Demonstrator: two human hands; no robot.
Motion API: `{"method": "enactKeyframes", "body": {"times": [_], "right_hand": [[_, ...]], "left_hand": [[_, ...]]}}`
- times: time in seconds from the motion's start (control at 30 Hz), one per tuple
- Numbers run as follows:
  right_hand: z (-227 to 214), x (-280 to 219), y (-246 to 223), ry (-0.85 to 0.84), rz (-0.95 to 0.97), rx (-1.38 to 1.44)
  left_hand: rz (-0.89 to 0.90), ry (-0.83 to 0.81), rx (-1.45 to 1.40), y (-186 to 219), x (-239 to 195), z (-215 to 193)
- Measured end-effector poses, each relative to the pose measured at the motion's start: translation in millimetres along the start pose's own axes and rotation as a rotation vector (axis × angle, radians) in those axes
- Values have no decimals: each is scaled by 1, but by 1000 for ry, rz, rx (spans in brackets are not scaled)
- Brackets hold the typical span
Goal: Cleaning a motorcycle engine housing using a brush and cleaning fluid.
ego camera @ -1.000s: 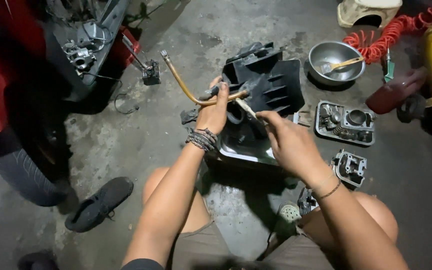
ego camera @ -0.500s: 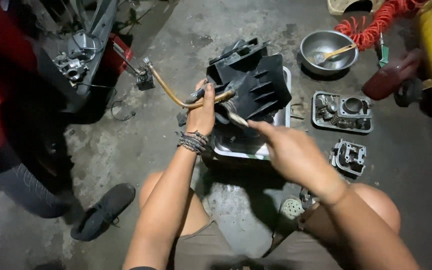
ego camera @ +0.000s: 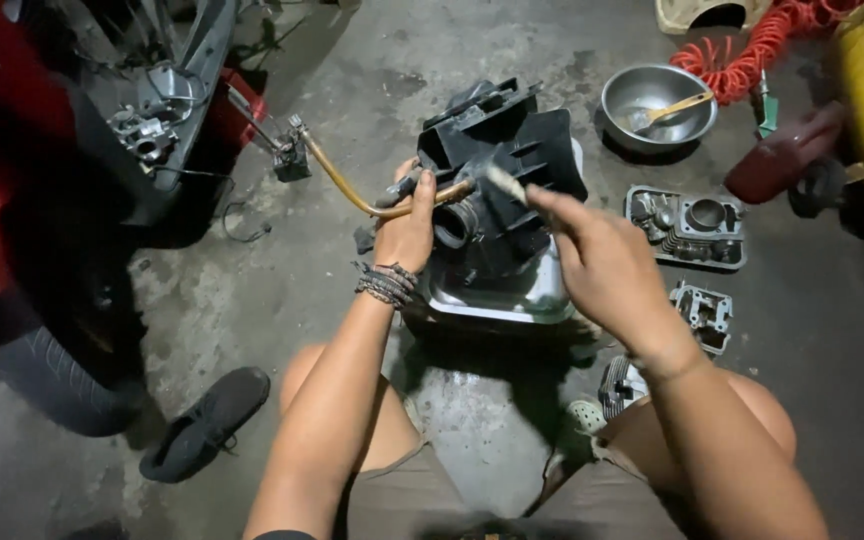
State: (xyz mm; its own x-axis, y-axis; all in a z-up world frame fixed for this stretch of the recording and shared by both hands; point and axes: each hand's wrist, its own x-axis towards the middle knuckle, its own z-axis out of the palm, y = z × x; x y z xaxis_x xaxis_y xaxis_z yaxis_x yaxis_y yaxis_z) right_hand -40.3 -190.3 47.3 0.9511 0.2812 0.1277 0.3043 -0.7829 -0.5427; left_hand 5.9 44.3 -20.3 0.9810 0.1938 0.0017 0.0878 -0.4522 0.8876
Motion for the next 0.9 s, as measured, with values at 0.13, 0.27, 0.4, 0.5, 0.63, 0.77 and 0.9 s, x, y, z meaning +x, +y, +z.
{"method": "enactKeyframes", "body": {"times": [0.13,0.27,0.4,0.5,0.63,0.77,0.9], "right_hand": [[29,20,2,65,-12,92],[19,11,-11,-39,-16,22],[37,30,29,34,-41,-193],[37,18,9,4,-41,-166],[31,16,10,-46,-27,-113],[34,23,17,48,-16,-213],[33,8,-2,-37,-2,-143]], "left_hand": [[56,-4,27,13,-14,7],[107,23,49,3,-12,5],[123,10,42,8,-14,5],[138,3,95,5,-14,6],[148,10,62,1,-15,5],[151,-1,81,9,-14,5],[153,2,83,-2,-11,6]]}}
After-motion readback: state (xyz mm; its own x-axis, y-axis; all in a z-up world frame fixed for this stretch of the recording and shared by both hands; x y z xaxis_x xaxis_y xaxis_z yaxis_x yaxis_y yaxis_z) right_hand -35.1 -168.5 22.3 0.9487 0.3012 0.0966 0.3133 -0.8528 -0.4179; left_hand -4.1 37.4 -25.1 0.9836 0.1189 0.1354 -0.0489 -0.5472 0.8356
